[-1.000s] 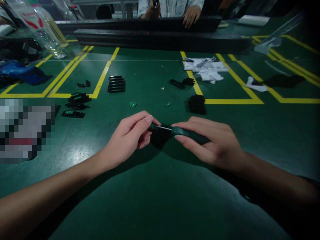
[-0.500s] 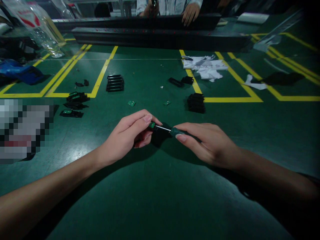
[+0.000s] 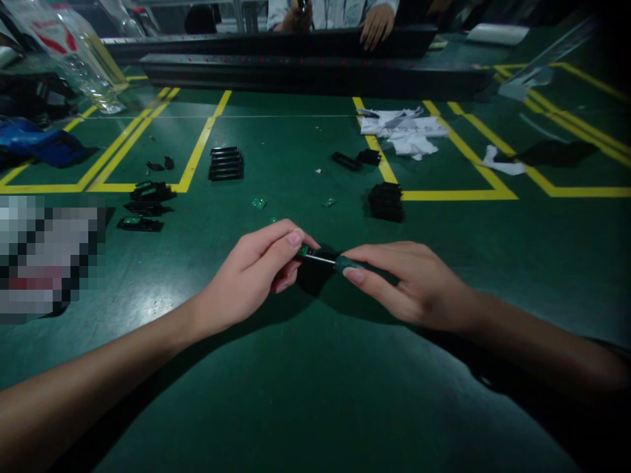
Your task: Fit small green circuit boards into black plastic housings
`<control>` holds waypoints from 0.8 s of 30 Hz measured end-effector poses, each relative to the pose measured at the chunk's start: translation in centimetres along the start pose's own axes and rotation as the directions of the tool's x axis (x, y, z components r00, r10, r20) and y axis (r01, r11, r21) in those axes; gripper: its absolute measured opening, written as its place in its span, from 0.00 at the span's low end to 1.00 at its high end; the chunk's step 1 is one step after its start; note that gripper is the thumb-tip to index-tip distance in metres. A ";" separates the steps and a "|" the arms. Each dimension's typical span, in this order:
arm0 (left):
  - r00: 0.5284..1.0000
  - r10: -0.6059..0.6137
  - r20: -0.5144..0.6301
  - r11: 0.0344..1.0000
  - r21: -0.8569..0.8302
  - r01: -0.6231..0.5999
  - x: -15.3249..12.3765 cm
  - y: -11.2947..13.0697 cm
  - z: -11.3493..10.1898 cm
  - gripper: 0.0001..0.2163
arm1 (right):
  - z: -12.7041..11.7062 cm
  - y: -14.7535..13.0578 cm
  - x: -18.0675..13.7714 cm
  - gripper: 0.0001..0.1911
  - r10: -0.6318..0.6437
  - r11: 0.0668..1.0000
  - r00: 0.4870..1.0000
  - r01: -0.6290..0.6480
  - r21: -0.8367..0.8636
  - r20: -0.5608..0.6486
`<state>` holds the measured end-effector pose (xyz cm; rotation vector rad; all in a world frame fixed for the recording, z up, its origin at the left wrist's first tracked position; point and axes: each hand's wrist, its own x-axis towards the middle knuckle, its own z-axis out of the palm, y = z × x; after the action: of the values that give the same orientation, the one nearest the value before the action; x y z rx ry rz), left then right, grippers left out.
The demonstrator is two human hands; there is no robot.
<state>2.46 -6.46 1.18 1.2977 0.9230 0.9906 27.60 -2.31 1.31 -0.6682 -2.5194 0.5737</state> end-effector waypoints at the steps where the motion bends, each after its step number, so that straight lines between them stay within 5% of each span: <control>1: 1.000 0.011 -0.003 1.000 0.026 -0.011 -0.1 0.0 0.0 0.15 | 0.0 0.0 0.0 0.11 -0.002 1.000 1.000 0.002 -0.003 -0.004; 24: 0.995 -0.033 0.090 0.991 -0.125 0.044 0.1 0.2 -0.4 0.15 | -0.1 0.3 -0.1 0.11 -0.001 0.993 0.999 -0.004 0.114 0.050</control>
<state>2.12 -6.29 1.35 1.2022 0.8024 0.9398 27.86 -2.07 1.24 -0.6207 -2.5101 0.7378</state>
